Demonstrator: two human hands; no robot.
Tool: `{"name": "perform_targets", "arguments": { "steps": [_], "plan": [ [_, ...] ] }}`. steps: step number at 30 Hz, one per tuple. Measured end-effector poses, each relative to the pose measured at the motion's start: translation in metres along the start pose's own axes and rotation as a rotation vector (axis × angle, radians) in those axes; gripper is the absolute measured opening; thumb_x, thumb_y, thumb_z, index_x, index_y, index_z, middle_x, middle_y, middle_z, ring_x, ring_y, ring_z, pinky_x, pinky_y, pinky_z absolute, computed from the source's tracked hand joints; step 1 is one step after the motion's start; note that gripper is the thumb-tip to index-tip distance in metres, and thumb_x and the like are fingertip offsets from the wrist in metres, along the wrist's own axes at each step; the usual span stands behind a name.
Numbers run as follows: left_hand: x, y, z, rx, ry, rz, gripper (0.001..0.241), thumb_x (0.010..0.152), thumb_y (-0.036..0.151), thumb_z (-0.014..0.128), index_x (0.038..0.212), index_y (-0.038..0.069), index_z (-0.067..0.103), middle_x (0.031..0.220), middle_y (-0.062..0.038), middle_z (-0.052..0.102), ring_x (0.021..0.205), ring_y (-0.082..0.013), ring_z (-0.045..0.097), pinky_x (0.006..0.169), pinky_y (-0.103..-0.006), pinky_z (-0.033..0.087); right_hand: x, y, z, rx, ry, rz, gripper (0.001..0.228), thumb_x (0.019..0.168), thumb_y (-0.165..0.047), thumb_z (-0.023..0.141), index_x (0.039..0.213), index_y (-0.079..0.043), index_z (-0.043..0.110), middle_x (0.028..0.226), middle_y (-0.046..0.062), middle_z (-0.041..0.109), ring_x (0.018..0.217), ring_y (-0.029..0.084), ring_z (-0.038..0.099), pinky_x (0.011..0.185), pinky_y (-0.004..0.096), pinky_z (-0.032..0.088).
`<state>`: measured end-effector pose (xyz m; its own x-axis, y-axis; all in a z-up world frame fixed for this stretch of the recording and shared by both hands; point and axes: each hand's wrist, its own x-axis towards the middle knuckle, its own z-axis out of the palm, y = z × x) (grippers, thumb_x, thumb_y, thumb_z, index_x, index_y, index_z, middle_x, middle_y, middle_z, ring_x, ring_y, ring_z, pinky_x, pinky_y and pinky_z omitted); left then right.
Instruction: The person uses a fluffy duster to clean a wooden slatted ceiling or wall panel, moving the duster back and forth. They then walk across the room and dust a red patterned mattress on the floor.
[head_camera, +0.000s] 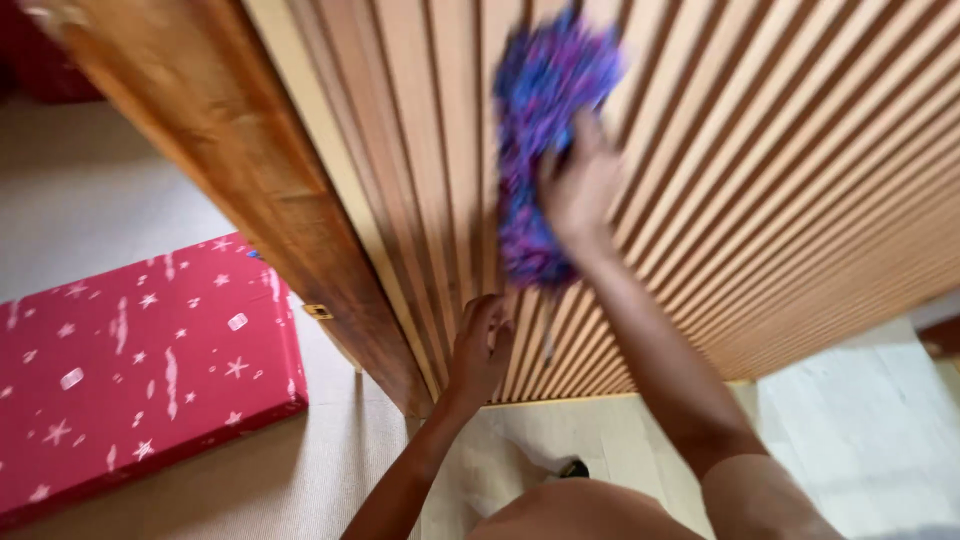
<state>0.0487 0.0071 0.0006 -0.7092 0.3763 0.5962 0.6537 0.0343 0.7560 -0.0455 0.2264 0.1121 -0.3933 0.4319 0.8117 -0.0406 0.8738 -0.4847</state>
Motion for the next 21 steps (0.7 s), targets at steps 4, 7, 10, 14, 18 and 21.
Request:
{"name": "perform_targets", "arguments": {
  "steps": [4, 7, 10, 14, 18, 21],
  "plan": [
    [0.035, 0.051, -0.022, 0.206, 0.079, 0.045, 0.044, 0.1, 0.012, 0.054, 0.143, 0.015, 0.054, 0.133, -0.015, 0.055, 0.119, -0.0375, 0.061, 0.094, -0.0516, 0.055, 0.078, -0.051, -0.044, -0.137, 0.154, -0.136, 0.035, 0.078, -0.01, 0.073, 0.111, -0.02, 0.063, 0.1, 0.015, 0.068, 0.09, 0.044, 0.071, 0.074, 0.057, 0.056],
    [0.041, 0.052, -0.032, 0.343, 0.237, 0.2, 0.042, 0.098, 0.01, 0.057, 0.14, 0.011, 0.057, 0.133, -0.014, 0.055, 0.126, -0.0348, 0.057, 0.101, -0.0493, 0.049, 0.034, -0.017, -0.008, -0.144, 0.169, -0.092, 0.035, 0.078, -0.009, 0.071, 0.111, -0.017, 0.061, 0.103, 0.018, 0.066, 0.086, 0.048, 0.07, 0.07, 0.06, 0.055],
    [0.028, 0.049, -0.044, 0.362, 0.264, 0.214, 0.037, 0.1, 0.012, 0.057, 0.137, 0.01, 0.058, 0.132, -0.012, 0.056, 0.127, -0.0318, 0.057, 0.104, -0.0465, 0.047, -0.063, 0.043, 0.041, -0.167, 0.12, -0.043, 0.031, 0.076, -0.01, 0.069, 0.106, -0.016, 0.062, 0.105, 0.017, 0.064, 0.079, 0.048, 0.069, 0.065, 0.06, 0.054],
    [0.0, 0.051, -0.055, 0.336, 0.179, 0.177, 0.03, 0.1, 0.009, 0.059, 0.129, 0.001, 0.061, 0.124, -0.02, 0.058, 0.121, -0.0415, 0.06, 0.099, -0.0491, 0.051, -0.136, 0.06, 0.031, -0.163, 0.097, -0.063, 0.02, 0.08, -0.014, 0.07, 0.097, -0.02, 0.062, 0.096, 0.007, 0.064, 0.08, 0.039, 0.07, 0.061, 0.05, 0.054],
    [-0.024, 0.033, -0.051, 0.421, 0.129, 0.093, 0.036, 0.097, 0.012, 0.061, 0.132, 0.006, 0.06, 0.126, -0.017, 0.057, 0.125, -0.0366, 0.059, 0.099, -0.0463, 0.053, -0.042, 0.014, -0.036, 0.004, 0.259, -0.068, 0.04, 0.078, 0.004, 0.07, 0.117, -0.002, 0.068, 0.112, 0.028, 0.067, 0.105, 0.054, 0.065, 0.091, 0.058, 0.053],
    [-0.022, 0.028, -0.039, 0.303, 0.103, 0.093, 0.036, 0.097, 0.006, 0.059, 0.133, 0.005, 0.06, 0.127, -0.017, 0.057, 0.122, -0.0373, 0.061, 0.097, -0.0475, 0.054, 0.019, -0.006, -0.052, -0.035, 0.384, -0.165, 0.044, 0.075, 0.003, 0.075, 0.114, -0.014, 0.067, 0.1, 0.012, 0.066, 0.095, 0.041, 0.068, 0.082, 0.049, 0.056]
  ]
}}
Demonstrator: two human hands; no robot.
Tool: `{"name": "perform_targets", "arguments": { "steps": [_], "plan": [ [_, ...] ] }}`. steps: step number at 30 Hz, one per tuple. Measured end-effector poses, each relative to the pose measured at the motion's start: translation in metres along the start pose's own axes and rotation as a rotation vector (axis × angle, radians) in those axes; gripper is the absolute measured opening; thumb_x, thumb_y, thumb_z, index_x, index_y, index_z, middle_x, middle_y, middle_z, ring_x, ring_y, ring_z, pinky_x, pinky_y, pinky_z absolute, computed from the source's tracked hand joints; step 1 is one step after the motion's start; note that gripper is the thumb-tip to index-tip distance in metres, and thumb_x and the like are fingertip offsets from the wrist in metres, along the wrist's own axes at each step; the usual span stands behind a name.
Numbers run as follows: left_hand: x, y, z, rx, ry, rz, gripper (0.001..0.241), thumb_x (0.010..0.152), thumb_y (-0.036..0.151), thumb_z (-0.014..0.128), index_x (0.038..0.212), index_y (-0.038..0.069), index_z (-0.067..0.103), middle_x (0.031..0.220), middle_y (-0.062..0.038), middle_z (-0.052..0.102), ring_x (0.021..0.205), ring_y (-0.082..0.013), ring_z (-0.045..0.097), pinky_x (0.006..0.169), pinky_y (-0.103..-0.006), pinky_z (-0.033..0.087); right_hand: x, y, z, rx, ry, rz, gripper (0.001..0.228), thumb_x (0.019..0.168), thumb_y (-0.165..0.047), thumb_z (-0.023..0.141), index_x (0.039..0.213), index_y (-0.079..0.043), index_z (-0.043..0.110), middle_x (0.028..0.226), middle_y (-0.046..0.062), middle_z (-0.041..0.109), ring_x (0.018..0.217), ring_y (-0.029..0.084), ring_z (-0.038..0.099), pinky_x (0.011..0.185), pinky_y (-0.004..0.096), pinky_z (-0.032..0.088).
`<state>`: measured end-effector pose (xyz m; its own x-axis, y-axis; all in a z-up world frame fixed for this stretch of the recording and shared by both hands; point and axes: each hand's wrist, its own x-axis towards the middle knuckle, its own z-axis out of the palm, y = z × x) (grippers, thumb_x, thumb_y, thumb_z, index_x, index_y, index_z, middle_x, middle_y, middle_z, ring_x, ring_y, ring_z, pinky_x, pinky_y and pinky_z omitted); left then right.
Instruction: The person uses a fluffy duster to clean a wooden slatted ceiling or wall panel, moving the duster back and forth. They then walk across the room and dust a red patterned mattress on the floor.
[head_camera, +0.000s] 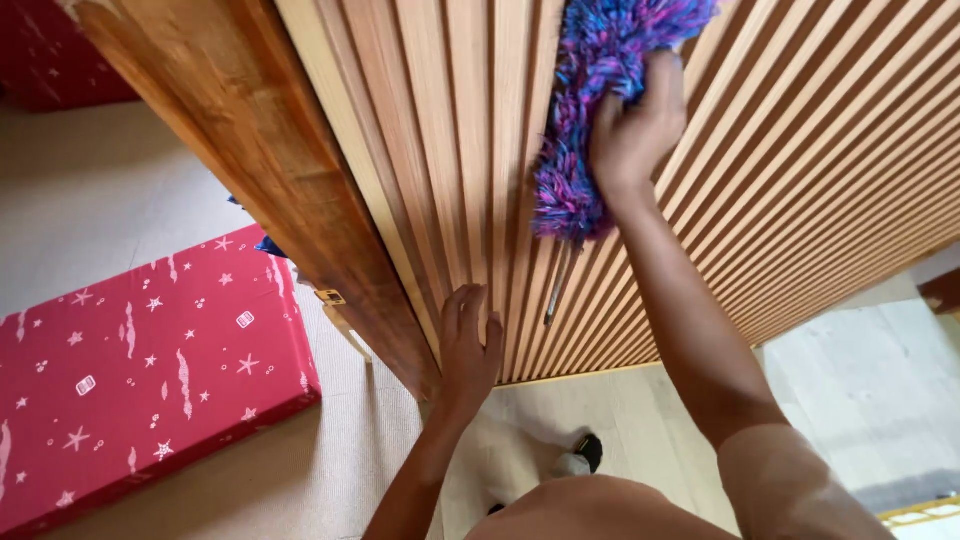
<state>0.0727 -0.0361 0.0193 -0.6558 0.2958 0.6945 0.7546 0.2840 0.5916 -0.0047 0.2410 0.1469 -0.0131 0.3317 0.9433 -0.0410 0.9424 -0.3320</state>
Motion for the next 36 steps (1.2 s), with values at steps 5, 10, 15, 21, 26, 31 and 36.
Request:
{"name": "perform_targets", "arguments": {
  "steps": [5, 10, 15, 21, 26, 31, 36],
  "plan": [
    [-0.008, -0.012, 0.026, 0.003, -0.029, -0.011, 0.036, 0.099, 0.015, 0.059, 0.135, 0.008, 0.059, 0.132, -0.013, 0.054, 0.126, -0.0321, 0.059, 0.098, -0.0443, 0.055, -0.152, 0.051, 0.031, -0.127, -0.258, 0.259, 0.028, 0.077, -0.006, 0.075, 0.104, -0.01, 0.067, 0.106, 0.022, 0.066, 0.1, 0.048, 0.066, 0.087, 0.059, 0.051],
    [-0.005, 0.0, 0.028, -0.047, -0.083, -0.003, 0.038, 0.096, 0.011, 0.058, 0.134, 0.009, 0.059, 0.131, -0.015, 0.054, 0.119, -0.0354, 0.063, 0.093, -0.0475, 0.057, -0.278, 0.073, -0.015, -0.301, -0.499, 0.208, 0.022, 0.074, -0.019, 0.075, 0.093, -0.02, 0.064, 0.095, 0.009, 0.063, 0.071, 0.042, 0.069, 0.062, 0.054, 0.055],
    [0.016, 0.01, 0.036, -0.044, -0.049, -0.008, 0.035, 0.099, 0.012, 0.056, 0.134, 0.009, 0.061, 0.129, -0.015, 0.056, 0.117, -0.0346, 0.065, 0.094, -0.0467, 0.056, -0.137, 0.051, 0.006, -0.205, -0.389, 0.225, 0.018, 0.076, -0.014, 0.074, 0.089, -0.017, 0.063, 0.092, 0.01, 0.062, 0.084, 0.041, 0.069, 0.068, 0.053, 0.054],
    [0.028, 0.016, 0.053, -0.041, -0.057, 0.002, 0.041, 0.098, 0.004, 0.058, 0.138, 0.011, 0.056, 0.13, -0.013, 0.056, 0.119, -0.0331, 0.064, 0.092, -0.0451, 0.059, -0.03, 0.026, 0.018, 0.0, -0.206, 0.143, 0.032, 0.076, -0.01, 0.07, 0.103, -0.027, 0.067, 0.096, 0.005, 0.062, 0.086, 0.039, 0.07, 0.07, 0.049, 0.058],
    [0.014, 0.014, 0.05, -0.123, -0.146, -0.038, 0.039, 0.101, 0.012, 0.055, 0.14, 0.012, 0.056, 0.132, -0.011, 0.055, 0.123, -0.0329, 0.062, 0.097, -0.0456, 0.055, -0.241, 0.069, 0.0, -0.162, -0.51, 0.273, 0.02, 0.079, -0.015, 0.073, 0.098, -0.017, 0.069, 0.099, 0.016, 0.065, 0.077, 0.045, 0.07, 0.065, 0.052, 0.058],
    [0.002, 0.013, 0.03, -0.163, -0.203, -0.065, 0.039, 0.1, 0.006, 0.056, 0.139, 0.006, 0.055, 0.127, -0.018, 0.055, 0.12, -0.0387, 0.061, 0.098, -0.0518, 0.052, -0.296, 0.055, -0.048, -0.257, -0.771, 0.315, 0.028, 0.079, -0.018, 0.07, 0.106, -0.018, 0.063, 0.109, 0.017, 0.065, 0.074, 0.046, 0.071, 0.063, 0.057, 0.058],
    [-0.007, 0.011, 0.022, -0.149, -0.235, -0.119, 0.036, 0.101, 0.01, 0.056, 0.137, 0.008, 0.056, 0.126, -0.015, 0.055, 0.119, -0.0342, 0.062, 0.099, -0.0491, 0.053, -0.159, 0.043, -0.008, -0.048, -0.448, 0.288, 0.024, 0.075, -0.006, 0.072, 0.098, -0.012, 0.067, 0.098, 0.015, 0.065, 0.091, 0.047, 0.067, 0.072, 0.057, 0.055]
  ]
}}
